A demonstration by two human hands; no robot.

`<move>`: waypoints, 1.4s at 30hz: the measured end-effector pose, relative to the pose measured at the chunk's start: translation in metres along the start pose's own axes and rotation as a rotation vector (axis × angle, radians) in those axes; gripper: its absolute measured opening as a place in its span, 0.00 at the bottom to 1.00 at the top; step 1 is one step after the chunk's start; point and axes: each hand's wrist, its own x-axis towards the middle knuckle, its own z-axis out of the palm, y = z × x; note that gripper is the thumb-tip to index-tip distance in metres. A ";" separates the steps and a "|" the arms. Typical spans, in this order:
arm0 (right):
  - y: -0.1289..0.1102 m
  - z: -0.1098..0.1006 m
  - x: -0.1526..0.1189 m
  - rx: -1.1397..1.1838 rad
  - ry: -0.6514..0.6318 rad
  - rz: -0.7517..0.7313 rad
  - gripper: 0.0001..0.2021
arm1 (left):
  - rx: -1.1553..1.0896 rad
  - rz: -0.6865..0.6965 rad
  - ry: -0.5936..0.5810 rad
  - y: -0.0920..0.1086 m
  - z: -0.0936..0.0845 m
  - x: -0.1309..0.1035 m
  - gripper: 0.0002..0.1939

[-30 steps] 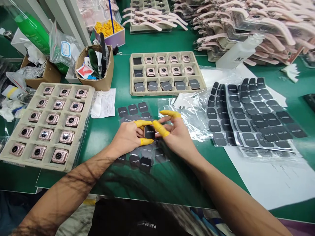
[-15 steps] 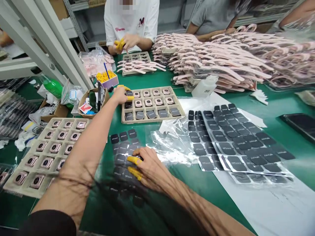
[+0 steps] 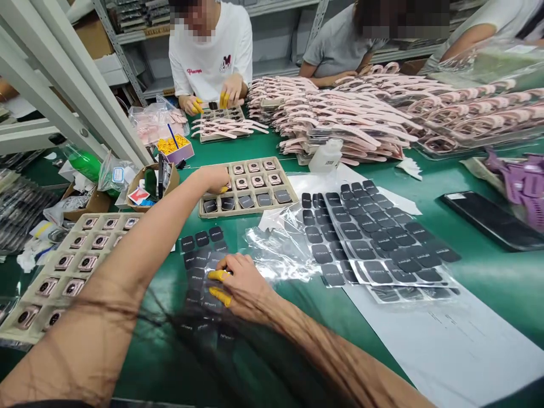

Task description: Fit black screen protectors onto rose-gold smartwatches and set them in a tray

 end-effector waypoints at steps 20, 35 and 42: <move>0.027 -0.039 0.002 0.748 0.203 0.263 0.10 | -1.677 -0.167 -0.067 0.061 0.111 -0.236 0.32; 0.027 -0.012 -0.006 0.123 0.113 0.225 0.23 | -1.646 -0.110 0.167 0.058 0.135 -0.226 0.28; 0.035 -0.016 -0.010 0.066 -0.099 0.272 0.29 | -0.996 -0.080 0.395 0.060 0.135 -0.235 0.20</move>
